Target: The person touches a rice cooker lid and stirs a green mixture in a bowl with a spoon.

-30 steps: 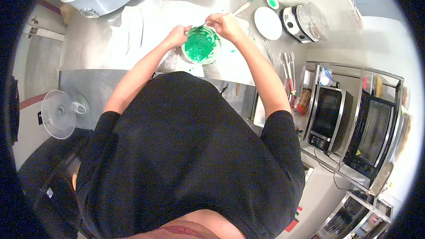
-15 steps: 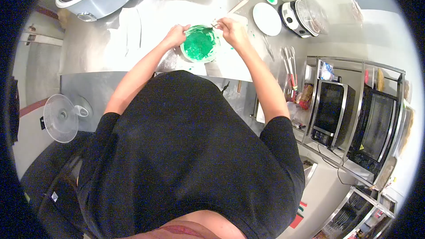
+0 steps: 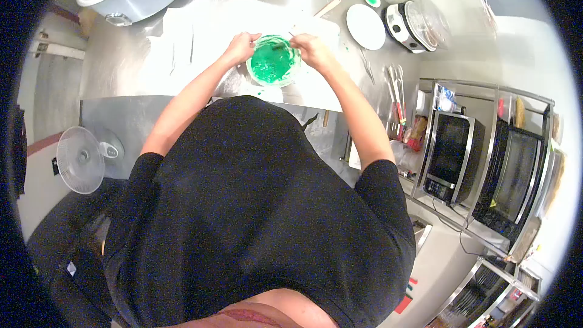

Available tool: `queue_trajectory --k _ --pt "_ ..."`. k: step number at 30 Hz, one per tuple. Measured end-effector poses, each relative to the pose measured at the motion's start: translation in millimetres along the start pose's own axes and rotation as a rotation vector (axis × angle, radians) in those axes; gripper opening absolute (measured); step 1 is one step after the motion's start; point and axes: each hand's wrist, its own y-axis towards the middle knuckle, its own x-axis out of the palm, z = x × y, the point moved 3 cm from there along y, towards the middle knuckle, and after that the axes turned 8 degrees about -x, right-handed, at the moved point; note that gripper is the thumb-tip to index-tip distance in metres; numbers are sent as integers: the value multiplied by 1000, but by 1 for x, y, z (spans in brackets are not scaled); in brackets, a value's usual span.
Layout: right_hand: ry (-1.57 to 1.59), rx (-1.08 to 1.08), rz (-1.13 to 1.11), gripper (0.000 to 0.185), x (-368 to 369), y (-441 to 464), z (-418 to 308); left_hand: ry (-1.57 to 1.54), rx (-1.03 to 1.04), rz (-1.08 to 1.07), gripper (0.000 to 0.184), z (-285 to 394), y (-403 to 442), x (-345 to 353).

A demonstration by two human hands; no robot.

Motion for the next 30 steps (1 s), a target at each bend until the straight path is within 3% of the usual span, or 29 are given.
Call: queue_trajectory --k 4,6,10,15,22,27,30 --pt "-62 36 -75 19 -9 -4 -11 17 -38 -23 46 4 -2 -1" --pt "58 -104 -30 17 -2 15 -19 12 -9 -1 43 5 -3 -3" --pt "-6 -214 -88 15 5 33 -18 -30 -38 -30 41 5 -2 -4" --pt "-4 -84 -118 18 -5 13 -2 -37 -43 2 40 4 -2 -3" --pt "-8 -231 -72 21 1 32 -13 21 -12 -13 41 2 0 -2" --pt "6 -103 -94 21 -4 15 3 41 -34 -24 41 4 -2 -3" --pt "30 -213 -136 22 -5 35 -19 22 -16 -37 42 2 0 0"
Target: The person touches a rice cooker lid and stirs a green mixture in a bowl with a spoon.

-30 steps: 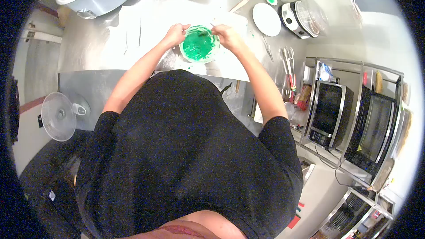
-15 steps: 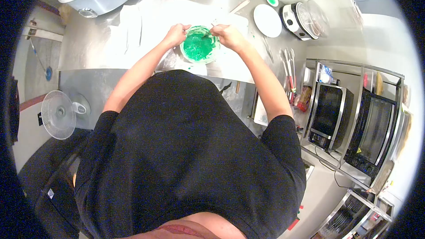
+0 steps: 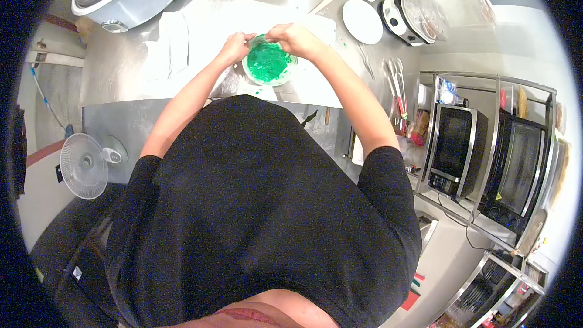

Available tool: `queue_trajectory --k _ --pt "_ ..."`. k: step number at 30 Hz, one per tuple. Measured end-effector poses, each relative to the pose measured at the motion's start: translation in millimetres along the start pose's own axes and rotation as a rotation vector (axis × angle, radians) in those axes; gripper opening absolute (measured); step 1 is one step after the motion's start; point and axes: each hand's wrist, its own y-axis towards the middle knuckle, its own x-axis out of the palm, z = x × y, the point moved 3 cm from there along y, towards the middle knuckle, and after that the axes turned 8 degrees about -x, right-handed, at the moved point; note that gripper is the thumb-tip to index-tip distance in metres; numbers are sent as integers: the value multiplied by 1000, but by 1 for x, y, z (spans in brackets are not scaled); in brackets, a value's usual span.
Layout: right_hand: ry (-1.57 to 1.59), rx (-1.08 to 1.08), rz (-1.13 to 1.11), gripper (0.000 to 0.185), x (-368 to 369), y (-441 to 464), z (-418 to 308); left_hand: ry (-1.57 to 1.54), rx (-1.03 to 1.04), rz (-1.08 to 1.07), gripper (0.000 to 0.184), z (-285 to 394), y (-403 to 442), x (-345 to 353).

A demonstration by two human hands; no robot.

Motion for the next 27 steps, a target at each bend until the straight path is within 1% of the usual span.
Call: queue_trajectory --k 3,5,7,9,11,13,14,15,17,18,19,21,22,23,25,27 --pt "11 -61 -38 23 -3 17 3 -2 -5 -1 42 4 -3 -4" --pt "-19 53 -18 22 -17 11 12 -12 -38 -23 42 9 -8 -9" --pt "-30 49 -30 19 -21 -3 27 -26 -70 -39 41 11 -10 -11" --pt "24 101 -26 20 -24 -6 23 -18 -35 -10 41 8 -7 -9" --pt "-17 106 -43 21 -24 5 18 5 -13 -19 41 7 -5 -7" --pt "56 27 -44 19 -22 26 8 13 -55 -38 41 9 -6 -8" --pt "128 70 -24 15 -16 29 13 16 -51 -39 41 6 -5 -6" --pt "126 70 -21 15 -16 24 15 1 -34 -32 41 4 -4 -4" --pt "-89 82 -74 16 -19 11 21 -17 -18 -15 41 4 -4 -8" --pt "-120 124 -66 17 -19 -2 26 -39 -58 -37 41 8 -7 -11" --pt "-121 119 -68 17 -16 -12 30 -59 -97 -62 41 11 -11 -13" --pt "-38 185 -2 17 -16 -21 25 -62 -91 -50 41 10 -10 -15" --pt "-69 210 -43 16 -15 -23 27 -30 -82 -45 41 10 -9 -14" --pt "-67 225 -36 16 -16 -15 16 4 -72 -45 41 10 -9 -11" --pt "-77 219 67 15 -22 2 -1 19 -77 -61 42 9 -8 -6" --pt "-89 195 98 15 -16 -9 4 31 -88 -52 42 12 -8 -12"
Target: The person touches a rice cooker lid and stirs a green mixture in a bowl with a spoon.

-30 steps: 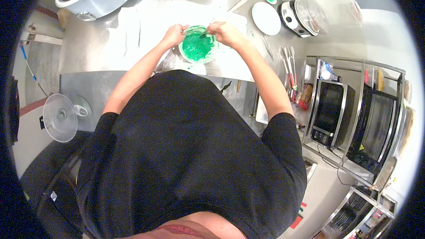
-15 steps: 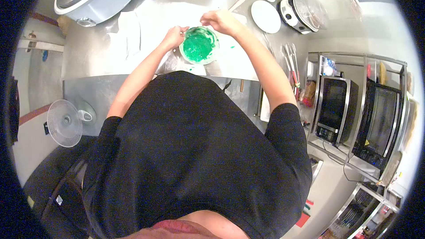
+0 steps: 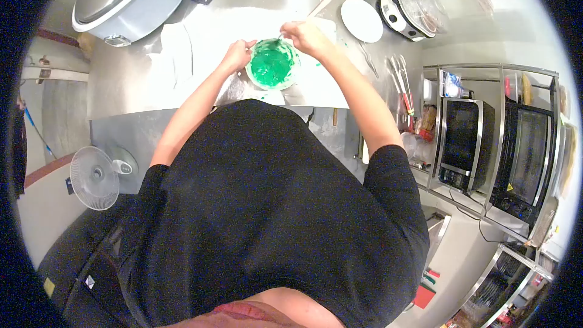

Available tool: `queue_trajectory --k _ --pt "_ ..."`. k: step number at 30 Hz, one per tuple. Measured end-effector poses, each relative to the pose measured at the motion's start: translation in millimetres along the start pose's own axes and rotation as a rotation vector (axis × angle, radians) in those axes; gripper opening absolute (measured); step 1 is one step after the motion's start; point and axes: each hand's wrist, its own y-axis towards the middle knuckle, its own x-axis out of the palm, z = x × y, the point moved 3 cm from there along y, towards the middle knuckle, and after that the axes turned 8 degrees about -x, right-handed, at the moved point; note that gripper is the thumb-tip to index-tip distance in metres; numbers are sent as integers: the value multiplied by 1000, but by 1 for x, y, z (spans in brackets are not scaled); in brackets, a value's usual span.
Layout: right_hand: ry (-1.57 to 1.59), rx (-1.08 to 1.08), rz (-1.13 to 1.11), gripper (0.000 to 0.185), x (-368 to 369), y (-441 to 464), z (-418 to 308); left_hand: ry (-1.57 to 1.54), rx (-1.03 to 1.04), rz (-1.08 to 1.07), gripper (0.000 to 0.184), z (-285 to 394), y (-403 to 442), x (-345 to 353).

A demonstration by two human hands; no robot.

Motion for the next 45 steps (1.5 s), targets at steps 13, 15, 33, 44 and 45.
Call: queue_trajectory --k 13,15,33,44,45 --pt "106 -112 -6 13 18 7 -16 -129 -33 10 46 -2 -1 3" --pt "34 -127 -31 18 16 2 -6 -113 -40 -3 42 -2 -1 2" --pt "87 -18 -63 20 4 -13 9 -31 34 -1 42 -8 3 10" --pt "-31 218 -8 10 9 -46 2 -9 77 65 46 -3 1 7" --pt "-50 258 -39 8 8 -45 -2 -7 79 58 46 1 -1 4"
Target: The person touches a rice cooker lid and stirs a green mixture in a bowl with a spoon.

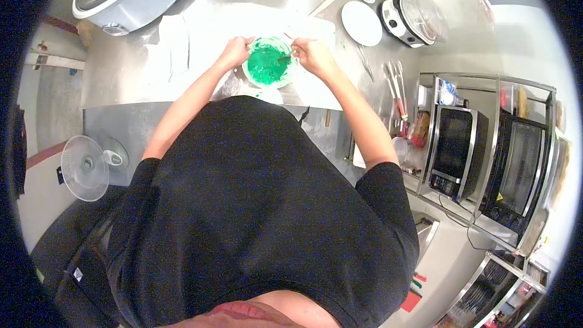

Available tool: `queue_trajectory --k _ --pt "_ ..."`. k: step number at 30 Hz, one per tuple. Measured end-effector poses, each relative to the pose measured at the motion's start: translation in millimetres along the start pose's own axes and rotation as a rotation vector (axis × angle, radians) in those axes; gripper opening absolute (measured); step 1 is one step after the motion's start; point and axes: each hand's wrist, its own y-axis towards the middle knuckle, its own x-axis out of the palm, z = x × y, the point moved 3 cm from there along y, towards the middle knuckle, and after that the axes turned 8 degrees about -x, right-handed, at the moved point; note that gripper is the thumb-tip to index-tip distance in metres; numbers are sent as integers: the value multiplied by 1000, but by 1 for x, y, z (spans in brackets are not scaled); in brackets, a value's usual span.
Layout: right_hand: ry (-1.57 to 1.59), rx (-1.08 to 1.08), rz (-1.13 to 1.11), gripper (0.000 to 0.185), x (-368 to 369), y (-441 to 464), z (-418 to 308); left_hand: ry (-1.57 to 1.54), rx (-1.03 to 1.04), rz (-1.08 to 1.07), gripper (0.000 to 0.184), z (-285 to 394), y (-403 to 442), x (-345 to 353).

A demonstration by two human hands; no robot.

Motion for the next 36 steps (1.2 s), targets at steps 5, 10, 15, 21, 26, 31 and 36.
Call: queue_trajectory --k 5,10,15,21,26,31,36 --pt "102 -96 255 9 -2 12 -3 10 -55 -26 45 -1 2 1" --pt "95 -2 170 10 19 -25 9 -16 -21 14 47 -7 5 4" --pt "84 -106 309 14 16 -9 -2 4 -41 13 47 -3 4 4" --pt "-145 -136 130 18 27 -33 -17 -27 -12 23 46 -14 6 8" --pt "-47 -213 284 15 23 -21 -14 -91 -134 -7 47 -8 -4 3" --pt "-111 -11 162 10 19 -13 -13 -185 -110 -72 40 -13 -6 1" --pt "-78 -106 347 10 29 34 -20 -282 -190 -154 40 -13 -11 -3"
